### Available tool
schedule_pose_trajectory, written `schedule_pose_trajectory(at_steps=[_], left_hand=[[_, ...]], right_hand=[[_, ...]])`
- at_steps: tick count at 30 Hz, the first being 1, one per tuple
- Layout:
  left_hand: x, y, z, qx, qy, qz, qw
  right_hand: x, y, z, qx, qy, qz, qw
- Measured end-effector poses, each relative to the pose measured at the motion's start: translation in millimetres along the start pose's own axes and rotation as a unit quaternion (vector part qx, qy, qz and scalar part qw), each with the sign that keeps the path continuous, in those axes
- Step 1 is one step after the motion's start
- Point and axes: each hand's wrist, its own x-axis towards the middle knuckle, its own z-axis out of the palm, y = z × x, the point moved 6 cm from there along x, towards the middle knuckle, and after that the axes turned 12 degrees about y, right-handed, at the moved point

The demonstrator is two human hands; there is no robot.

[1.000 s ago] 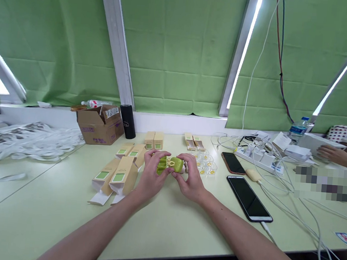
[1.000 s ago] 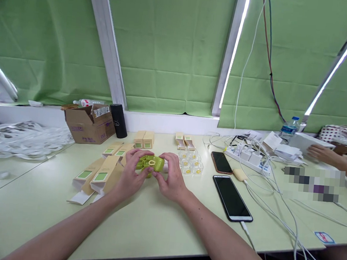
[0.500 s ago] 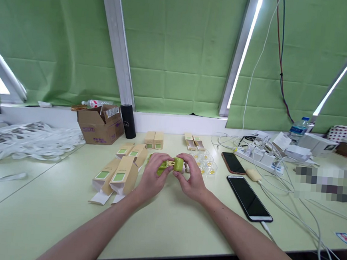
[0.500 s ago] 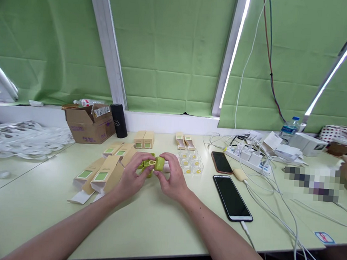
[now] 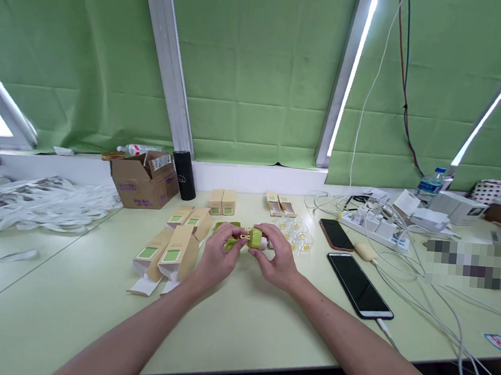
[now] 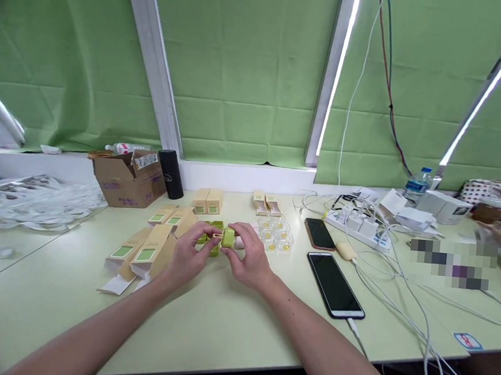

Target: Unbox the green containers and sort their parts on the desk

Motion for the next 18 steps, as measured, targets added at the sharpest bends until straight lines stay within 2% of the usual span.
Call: schedule_pose_trajectory(at_steps=[8,18], left_hand=[[-2.7,-15.3,3.0,-0.030,-0.015,-0.085,0.996],[-1.3,-12.7,4.8,-0.049,-0.021,-0.109,0.993]], right_hand=[[-1.3,-0.9,0.7,-0.004,-0.013,-0.004,1.000],[-3.3,1.0,2.8,0.000,-0.037,0.001,0.999]])
